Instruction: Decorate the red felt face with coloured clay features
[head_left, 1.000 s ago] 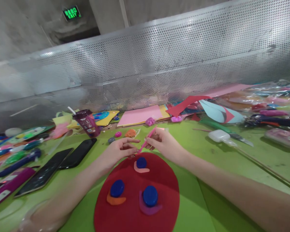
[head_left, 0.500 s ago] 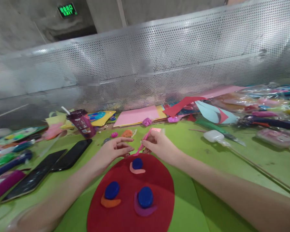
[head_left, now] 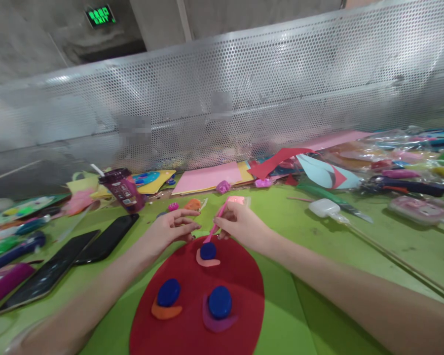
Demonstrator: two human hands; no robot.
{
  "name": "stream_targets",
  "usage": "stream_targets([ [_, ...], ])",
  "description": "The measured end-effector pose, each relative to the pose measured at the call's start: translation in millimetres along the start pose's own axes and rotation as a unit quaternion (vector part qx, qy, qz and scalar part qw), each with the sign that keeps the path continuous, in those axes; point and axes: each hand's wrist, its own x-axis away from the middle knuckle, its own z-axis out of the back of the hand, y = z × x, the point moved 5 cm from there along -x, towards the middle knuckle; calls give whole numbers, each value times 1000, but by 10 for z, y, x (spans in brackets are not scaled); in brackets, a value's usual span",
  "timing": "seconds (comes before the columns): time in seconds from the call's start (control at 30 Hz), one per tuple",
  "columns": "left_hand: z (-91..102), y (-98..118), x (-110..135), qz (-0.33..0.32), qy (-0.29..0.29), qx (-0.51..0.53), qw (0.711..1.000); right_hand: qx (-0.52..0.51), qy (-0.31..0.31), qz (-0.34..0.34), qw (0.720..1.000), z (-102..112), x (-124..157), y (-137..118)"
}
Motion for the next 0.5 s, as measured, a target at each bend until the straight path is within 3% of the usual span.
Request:
stream_targets([
  [0.5,-13,-15,-12,28,-12,1,1000,6,-7,-18,1000,-19,5,18],
])
